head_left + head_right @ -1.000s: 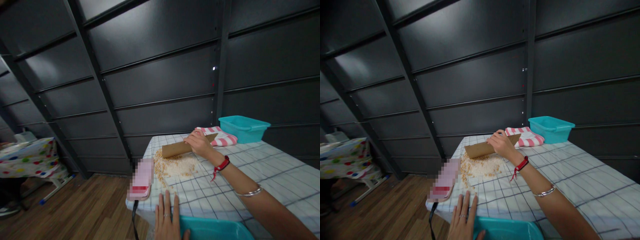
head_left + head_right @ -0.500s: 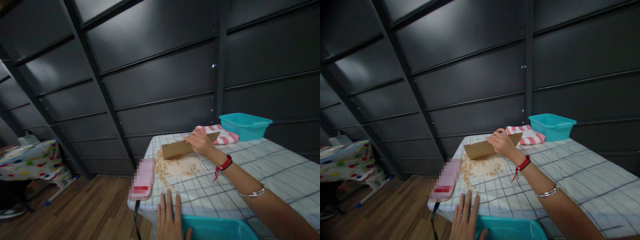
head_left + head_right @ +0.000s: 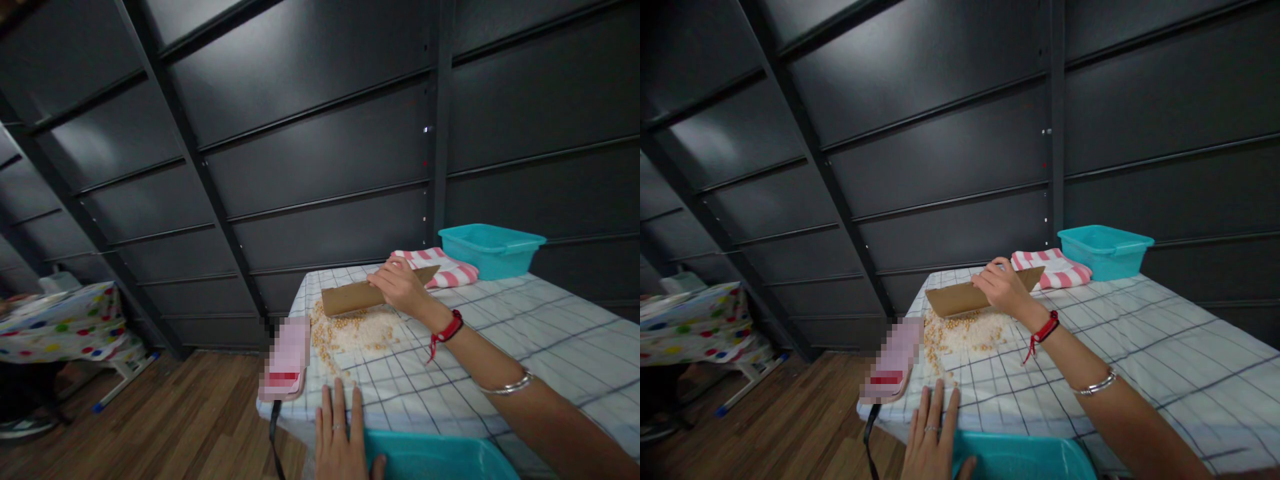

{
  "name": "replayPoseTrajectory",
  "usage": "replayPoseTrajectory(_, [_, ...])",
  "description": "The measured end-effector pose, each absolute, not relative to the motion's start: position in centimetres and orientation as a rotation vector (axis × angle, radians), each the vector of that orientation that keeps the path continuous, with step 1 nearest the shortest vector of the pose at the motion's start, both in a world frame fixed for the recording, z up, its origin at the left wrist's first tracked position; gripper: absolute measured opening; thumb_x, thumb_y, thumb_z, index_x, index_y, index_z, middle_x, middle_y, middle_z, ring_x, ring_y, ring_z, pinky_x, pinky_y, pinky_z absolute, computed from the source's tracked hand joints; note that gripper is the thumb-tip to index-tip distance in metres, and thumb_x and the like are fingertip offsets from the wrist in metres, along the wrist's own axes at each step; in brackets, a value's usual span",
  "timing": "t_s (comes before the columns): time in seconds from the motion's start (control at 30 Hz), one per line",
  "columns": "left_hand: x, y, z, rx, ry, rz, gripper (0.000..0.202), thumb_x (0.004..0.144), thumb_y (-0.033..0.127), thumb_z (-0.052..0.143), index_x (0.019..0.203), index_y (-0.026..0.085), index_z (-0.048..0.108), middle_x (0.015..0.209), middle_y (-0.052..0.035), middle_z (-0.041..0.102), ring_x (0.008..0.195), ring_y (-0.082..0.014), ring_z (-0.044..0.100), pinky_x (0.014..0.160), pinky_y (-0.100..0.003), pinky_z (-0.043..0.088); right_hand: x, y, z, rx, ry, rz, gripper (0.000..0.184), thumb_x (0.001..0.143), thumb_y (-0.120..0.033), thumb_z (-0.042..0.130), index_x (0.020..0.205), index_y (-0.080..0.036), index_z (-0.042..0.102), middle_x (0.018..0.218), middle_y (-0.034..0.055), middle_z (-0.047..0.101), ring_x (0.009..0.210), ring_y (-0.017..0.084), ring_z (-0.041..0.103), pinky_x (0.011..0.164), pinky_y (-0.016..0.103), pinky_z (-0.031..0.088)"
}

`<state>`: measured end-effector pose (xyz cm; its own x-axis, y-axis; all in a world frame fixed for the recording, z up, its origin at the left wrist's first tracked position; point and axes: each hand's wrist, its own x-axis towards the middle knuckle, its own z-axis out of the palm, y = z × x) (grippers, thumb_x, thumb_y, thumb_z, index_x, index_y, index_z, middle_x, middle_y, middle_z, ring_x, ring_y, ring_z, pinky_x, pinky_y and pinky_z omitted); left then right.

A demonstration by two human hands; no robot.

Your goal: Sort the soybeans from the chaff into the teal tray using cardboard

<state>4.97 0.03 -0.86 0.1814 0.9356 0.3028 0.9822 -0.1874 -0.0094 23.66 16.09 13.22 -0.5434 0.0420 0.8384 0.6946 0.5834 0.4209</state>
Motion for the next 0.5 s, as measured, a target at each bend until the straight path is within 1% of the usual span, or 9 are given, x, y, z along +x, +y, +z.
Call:
replayPoseTrajectory(0.13, [4.6,0.3,-1.2,-2.257,-1.880,-0.336,0.074,0.060,0.017,0.053,0.132,0.020,0.034,0.139,-0.0117,0.034,0.126,-0.0404,0.026,0.095,-0.059,0.033,23.8,15.7,13.6,-0.546,-1.998,-0.983,0.024,0.083,-0.010,0.036,0.073,-0.018,0.057,0.061,0.0004,0.057,0.064,0.014,0.045,0.075,0.035,0.032])
replayPoseTrajectory(0.3, [3.8,0.6,-1.7,-2.359,-1.857,-0.321,0.077,0.061,0.020,0.051,0.134,0.022,0.028,0.141,-0.0105,0.031,0.126,-0.0412,0.026,0.093,-0.060,0.034,24.7,15.4,14.3,-0.551,-1.966,-0.975,0.025,0.081,-0.009,0.037,0.073,-0.020,0.058,0.061,0.0001,0.056,0.063,0.014,0.045,0.077,0.036,0.033])
replayPoseTrajectory(0.5, [4.2,0.5,-1.5,-2.329,-1.858,-0.322,0.075,0.060,0.018,0.051,0.133,0.020,0.032,0.140,-0.0117,0.031,0.126,-0.0403,0.026,0.096,-0.058,0.033,24.0,15.6,13.7,-0.563,-1.962,-0.989,0.024,0.083,-0.009,0.037,0.074,-0.018,0.057,0.061,0.0009,0.056,0.064,0.014,0.045,0.075,0.034,0.032])
